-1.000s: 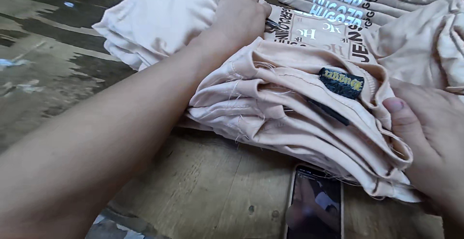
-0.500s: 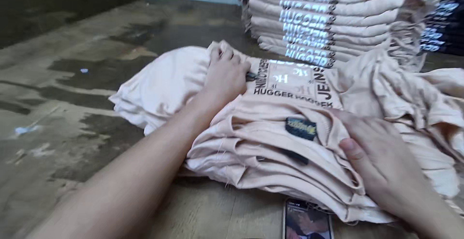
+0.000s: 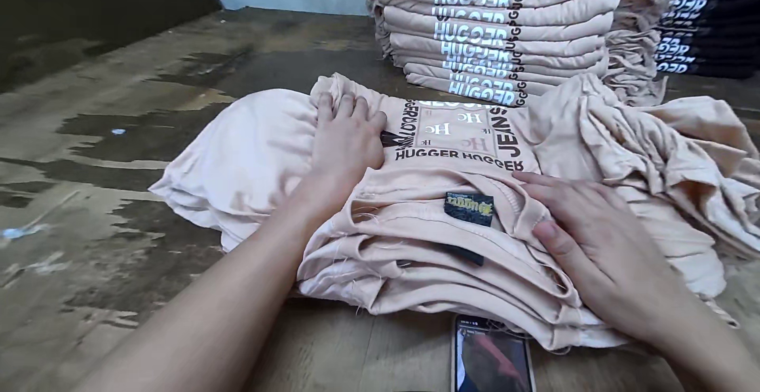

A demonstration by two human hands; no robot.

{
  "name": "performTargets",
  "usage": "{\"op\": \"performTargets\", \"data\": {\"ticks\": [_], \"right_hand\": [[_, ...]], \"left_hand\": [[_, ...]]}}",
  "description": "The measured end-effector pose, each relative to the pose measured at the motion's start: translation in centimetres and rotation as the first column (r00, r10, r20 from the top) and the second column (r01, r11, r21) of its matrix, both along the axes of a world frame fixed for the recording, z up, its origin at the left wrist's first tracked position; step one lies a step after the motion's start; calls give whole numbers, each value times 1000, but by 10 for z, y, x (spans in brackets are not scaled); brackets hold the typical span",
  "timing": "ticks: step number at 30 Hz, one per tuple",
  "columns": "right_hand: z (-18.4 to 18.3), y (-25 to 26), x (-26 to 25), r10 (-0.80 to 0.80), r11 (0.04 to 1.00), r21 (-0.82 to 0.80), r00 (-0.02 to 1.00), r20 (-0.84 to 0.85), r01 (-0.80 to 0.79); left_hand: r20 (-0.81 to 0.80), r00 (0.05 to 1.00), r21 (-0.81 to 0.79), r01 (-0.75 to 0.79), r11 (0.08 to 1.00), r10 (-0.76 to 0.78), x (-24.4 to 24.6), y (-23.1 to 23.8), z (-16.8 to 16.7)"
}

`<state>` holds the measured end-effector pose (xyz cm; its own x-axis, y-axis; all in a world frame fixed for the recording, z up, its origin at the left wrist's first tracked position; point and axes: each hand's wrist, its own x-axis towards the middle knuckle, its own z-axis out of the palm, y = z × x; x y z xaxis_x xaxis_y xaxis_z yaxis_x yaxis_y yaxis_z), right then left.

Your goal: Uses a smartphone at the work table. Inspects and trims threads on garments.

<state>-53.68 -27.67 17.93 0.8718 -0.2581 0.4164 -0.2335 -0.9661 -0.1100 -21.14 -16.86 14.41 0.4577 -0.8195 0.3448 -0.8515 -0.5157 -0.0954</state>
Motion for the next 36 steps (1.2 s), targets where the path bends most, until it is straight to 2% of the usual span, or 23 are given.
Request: {"op": "performTargets", "data": {"ticks": [11,33,36], "right_hand": [[6,6,-8,33,999,-15,999,-16,-34],[8,4,-8,32,999,-11,999,-35,-32],[9,5,-10,80,996,27,997,-8,-79]], "left_hand": [[21,999,9,-45,999,45,-20,21,-1],[6,1000,-3,-26,1000,26,-13,15,2],[-8,1000,-28,-20,999,20,-16,16,3]]}}
